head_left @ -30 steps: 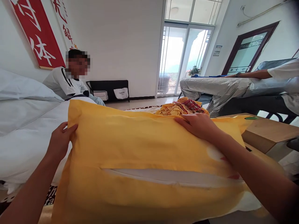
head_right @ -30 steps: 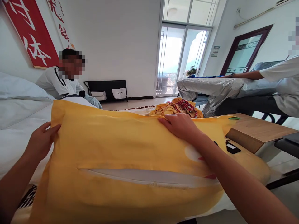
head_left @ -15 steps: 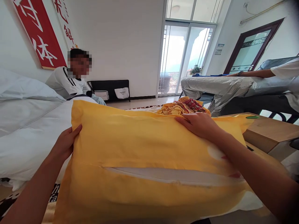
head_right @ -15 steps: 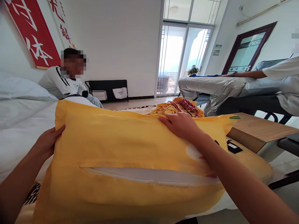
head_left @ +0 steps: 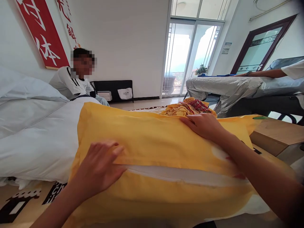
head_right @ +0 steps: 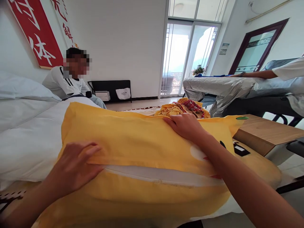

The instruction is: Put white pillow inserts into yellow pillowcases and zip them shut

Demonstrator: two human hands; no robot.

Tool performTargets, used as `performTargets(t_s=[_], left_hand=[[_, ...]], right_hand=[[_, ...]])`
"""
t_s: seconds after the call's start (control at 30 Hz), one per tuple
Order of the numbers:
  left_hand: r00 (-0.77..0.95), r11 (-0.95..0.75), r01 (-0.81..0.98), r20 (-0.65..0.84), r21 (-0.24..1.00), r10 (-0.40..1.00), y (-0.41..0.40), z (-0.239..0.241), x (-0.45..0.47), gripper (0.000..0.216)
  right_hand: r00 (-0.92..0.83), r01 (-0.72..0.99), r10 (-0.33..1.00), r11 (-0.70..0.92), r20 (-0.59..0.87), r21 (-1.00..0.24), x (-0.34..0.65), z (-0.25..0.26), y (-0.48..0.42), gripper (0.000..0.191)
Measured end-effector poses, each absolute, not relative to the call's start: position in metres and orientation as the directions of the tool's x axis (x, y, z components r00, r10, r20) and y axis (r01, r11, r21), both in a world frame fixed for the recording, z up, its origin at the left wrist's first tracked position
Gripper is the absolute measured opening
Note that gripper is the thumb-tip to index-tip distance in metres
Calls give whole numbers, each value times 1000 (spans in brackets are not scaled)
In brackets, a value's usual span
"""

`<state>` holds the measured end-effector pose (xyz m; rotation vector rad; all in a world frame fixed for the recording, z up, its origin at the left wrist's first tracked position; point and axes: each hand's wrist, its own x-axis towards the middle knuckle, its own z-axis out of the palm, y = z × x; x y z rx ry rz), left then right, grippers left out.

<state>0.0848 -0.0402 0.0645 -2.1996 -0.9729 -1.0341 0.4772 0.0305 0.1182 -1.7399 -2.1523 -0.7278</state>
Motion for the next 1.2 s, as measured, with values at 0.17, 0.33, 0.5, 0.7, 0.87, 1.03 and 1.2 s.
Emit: performTargets(t_s=[0.17,0.33,0.5,0.7,0.87,1.03,1.2], left_hand=[[650,-576,716,679,-396,341,-44,48,122,34],[621,-555,719,745,-419,242,-29,47,132,31],[521,-601,739,825,-306,221,-28,58,135,36],[444,-644,749,839,-155,314,-27,65,134,36],[412,-662,744,841,-88,351,-25,64,135,35],[410,-684,726,842,-70,350,-26,63,134,36],[399,-691,720,855,-68,331,-25,61,132,36]], right_hand=[[-228,966,848,138,478,217,476,120,30,58],[-244,959,840,135,484,249,477,121,23,55],[-269,958,830,176,488,228,477,120,15,49],[-358,934,783,290,509,210,479,109,11,43],[-371,928,760,332,533,172,482,101,12,49],[-406,912,694,346,595,219,485,97,16,44],[-481,815,239,477,844,329,456,86,-29,19]])
